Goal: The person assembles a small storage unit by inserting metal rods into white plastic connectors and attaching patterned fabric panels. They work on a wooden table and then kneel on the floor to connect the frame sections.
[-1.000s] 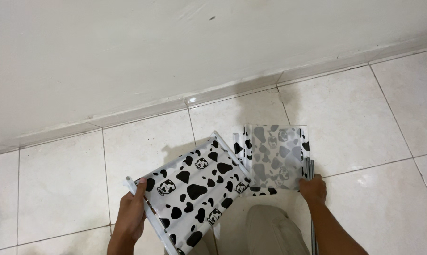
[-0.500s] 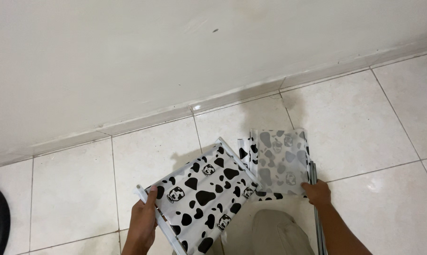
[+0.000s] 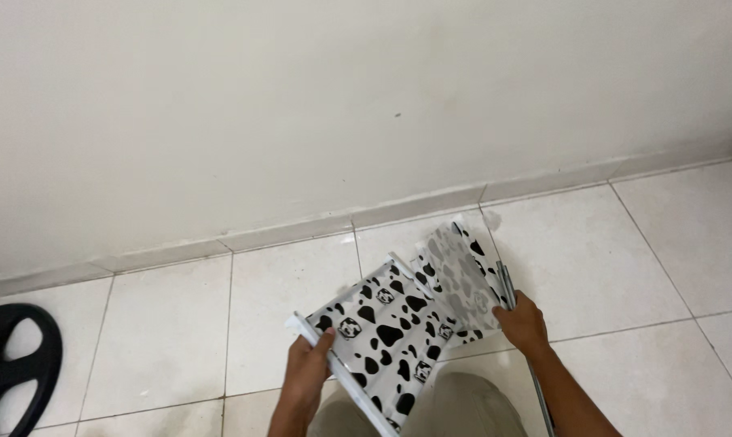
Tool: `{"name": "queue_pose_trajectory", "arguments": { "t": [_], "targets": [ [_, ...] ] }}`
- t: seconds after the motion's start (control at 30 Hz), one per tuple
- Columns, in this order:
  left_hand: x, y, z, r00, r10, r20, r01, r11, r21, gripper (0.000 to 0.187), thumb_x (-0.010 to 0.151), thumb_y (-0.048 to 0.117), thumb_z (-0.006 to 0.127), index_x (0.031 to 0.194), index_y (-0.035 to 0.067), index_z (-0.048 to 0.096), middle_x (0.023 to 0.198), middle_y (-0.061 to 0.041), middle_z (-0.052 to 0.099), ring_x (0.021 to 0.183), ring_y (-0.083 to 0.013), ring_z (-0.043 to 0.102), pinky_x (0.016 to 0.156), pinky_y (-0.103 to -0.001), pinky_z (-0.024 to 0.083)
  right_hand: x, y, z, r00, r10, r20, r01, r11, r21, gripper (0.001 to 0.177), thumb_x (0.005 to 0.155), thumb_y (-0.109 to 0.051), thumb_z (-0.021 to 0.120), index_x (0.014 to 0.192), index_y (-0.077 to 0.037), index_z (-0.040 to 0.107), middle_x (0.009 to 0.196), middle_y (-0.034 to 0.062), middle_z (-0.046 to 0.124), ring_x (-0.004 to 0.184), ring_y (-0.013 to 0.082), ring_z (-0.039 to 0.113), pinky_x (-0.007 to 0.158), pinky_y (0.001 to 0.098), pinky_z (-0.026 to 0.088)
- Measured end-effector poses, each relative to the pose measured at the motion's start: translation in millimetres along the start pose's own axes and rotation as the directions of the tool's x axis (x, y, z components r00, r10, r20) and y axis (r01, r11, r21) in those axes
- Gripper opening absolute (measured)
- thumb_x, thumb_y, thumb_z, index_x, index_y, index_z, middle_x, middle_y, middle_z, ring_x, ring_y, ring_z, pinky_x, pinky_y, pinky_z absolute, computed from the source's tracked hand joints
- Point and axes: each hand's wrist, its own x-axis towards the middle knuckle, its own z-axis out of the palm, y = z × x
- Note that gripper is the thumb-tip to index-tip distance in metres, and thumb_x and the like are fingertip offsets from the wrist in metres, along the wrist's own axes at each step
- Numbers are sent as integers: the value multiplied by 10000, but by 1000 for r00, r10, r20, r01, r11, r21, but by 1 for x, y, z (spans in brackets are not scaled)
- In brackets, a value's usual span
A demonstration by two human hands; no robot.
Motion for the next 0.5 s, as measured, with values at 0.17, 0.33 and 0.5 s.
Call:
{"name": "queue_pose_trajectory", "arguments": {
  "t": [0.17,0.33,0.5],
  "targets": [
    [-38,5,26,969,247,25,-248,965,82,341,982,258,608,1107,-47,695,873,-105,702,775,-193,624,735,-375,533,-52,-47,-28,990,-129,-58,121,985,-123,340,875,-247,689,1111,-10,628,953,243,738,895,408,710,826,500,550],
    [-87,19,25,848,529,25,-519,820,243,325,958,264,608,1062,-27,707,855,-121,741,796,-211,674,760,-355,524,-120,-73,-59,941,-327,-89,312,938,-153,296,869,-220,665,1058,-2,600,917,257,727,872,415,716,808,502,543],
    [-132,15,28,795,606,-1,-589,774,234,325,974,256,573,1064,-37,680,882,-133,744,802,-231,696,762,-372,526,-190,-90,-95,900,-412,-141,405,911,-80,297,836,-206,684,1039,-1,612,906,249,722,852,408,710,786,492,540]
  ]
}}
